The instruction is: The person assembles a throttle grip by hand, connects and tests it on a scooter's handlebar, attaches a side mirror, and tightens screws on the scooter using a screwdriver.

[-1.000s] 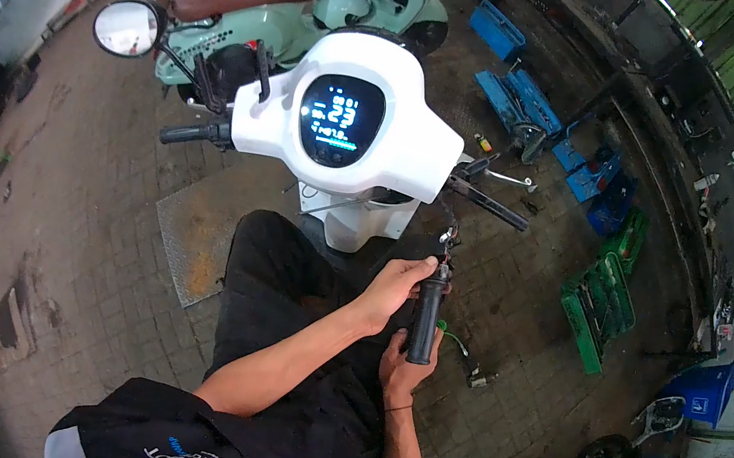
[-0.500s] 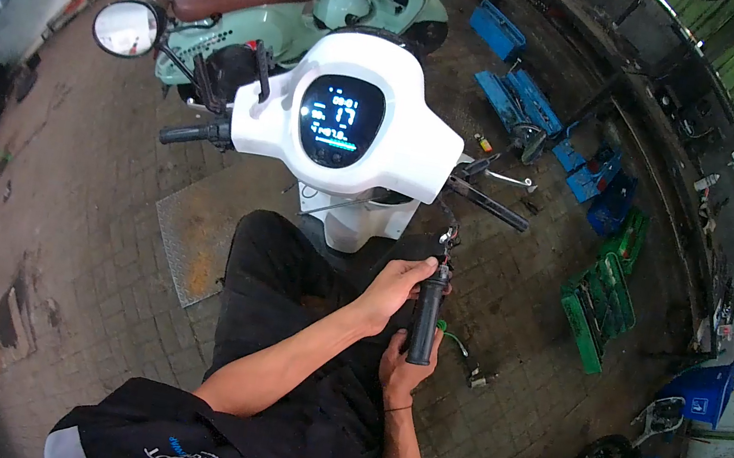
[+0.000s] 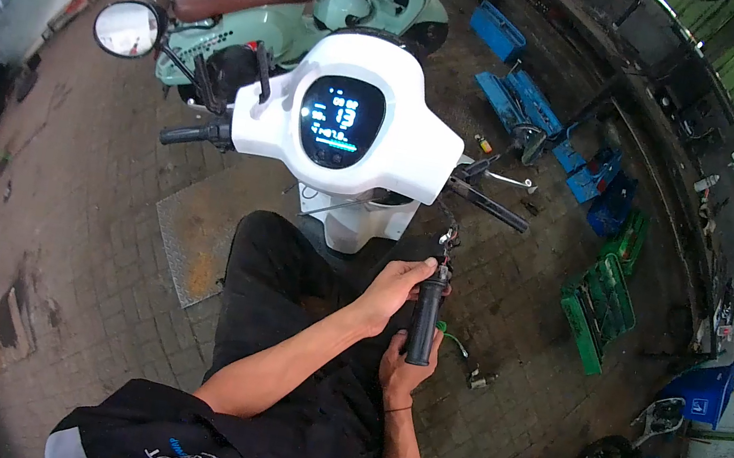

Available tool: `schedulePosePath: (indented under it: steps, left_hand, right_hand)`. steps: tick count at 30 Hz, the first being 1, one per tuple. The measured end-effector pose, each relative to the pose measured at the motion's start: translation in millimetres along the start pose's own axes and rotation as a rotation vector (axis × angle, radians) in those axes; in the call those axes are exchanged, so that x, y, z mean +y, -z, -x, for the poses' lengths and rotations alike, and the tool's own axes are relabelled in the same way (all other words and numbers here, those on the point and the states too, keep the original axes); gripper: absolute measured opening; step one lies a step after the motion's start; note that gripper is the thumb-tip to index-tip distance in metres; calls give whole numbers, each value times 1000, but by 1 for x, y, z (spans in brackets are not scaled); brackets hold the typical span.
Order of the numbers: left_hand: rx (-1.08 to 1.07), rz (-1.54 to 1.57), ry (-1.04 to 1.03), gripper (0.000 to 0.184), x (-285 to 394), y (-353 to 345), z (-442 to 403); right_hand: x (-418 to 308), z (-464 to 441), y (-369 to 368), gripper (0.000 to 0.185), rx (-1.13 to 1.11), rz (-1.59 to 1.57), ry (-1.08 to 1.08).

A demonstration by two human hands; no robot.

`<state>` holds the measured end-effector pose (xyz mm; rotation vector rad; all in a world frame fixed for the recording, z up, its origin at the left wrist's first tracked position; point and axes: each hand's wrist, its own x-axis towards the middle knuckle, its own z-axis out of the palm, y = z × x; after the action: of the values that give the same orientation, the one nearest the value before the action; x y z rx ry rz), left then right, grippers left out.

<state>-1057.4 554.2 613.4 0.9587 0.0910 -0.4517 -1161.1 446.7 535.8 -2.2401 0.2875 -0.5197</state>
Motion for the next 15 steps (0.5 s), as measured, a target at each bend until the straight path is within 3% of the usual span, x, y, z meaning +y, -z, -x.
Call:
schedulePosePath:
  steps: [15]
  left_hand:
    - [8,-4,9,42,0,0,0]
  right_hand:
    - [-7,-2,1,29,12,-60,8]
